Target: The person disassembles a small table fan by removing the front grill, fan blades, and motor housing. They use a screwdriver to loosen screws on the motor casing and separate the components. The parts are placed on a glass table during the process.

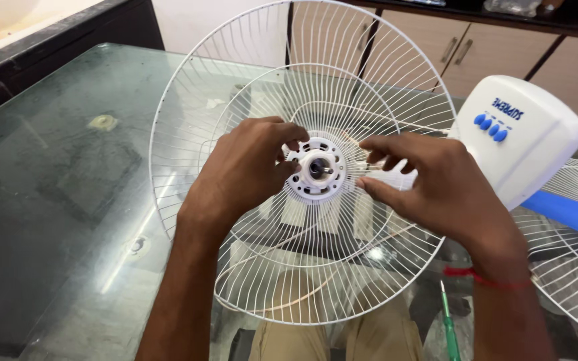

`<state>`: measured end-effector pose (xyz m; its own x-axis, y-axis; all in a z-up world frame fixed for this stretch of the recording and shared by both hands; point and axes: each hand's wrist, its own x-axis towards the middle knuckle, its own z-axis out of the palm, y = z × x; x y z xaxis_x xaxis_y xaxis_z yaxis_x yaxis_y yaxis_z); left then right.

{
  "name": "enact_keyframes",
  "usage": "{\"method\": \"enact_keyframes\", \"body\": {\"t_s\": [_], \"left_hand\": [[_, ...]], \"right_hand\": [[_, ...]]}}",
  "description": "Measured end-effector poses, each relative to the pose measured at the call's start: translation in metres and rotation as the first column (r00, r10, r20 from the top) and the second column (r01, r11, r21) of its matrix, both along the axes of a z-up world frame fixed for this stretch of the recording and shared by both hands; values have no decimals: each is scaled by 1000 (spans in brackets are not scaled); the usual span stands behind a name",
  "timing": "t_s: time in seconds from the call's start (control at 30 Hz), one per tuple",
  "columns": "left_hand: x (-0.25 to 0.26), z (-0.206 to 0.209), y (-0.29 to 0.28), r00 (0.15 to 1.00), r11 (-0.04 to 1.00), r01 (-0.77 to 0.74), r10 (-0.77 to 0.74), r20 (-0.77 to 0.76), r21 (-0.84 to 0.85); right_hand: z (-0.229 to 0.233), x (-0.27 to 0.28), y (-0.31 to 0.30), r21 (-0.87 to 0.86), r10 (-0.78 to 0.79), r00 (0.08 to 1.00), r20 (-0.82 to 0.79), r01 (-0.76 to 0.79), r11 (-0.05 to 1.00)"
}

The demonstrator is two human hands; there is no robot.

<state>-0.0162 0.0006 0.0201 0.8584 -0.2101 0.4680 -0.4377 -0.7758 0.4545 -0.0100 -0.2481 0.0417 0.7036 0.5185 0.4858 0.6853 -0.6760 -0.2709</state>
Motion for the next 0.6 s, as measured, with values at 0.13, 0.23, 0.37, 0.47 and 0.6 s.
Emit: {"method": "enact_keyframes", "body": {"t_s": [0.13, 0.23, 0.37, 0.47, 0.6], "left_hand": [[10, -10, 0, 993, 996, 73, -78, 92, 49], [14, -18, -1, 965, 986, 149, -162, 206, 78], [16, -23, -2, 981, 989, 129, -137, 140, 66], [18, -28, -5, 984, 991, 126, -131, 123, 49], [22, -33, -6, 988, 993, 107, -113, 110, 56]], "right_hand": [[-14, 15, 17, 18, 17, 1000, 15, -17, 1000], [-26, 19, 26, -44, 23, 999, 30, -22, 999], [-43, 21, 33, -65, 50, 983, 175, -39, 997], [-55, 27, 30, -81, 69, 964, 256, -50, 995], [-64, 36, 30, -99, 37, 965, 260, -11, 995]]}}
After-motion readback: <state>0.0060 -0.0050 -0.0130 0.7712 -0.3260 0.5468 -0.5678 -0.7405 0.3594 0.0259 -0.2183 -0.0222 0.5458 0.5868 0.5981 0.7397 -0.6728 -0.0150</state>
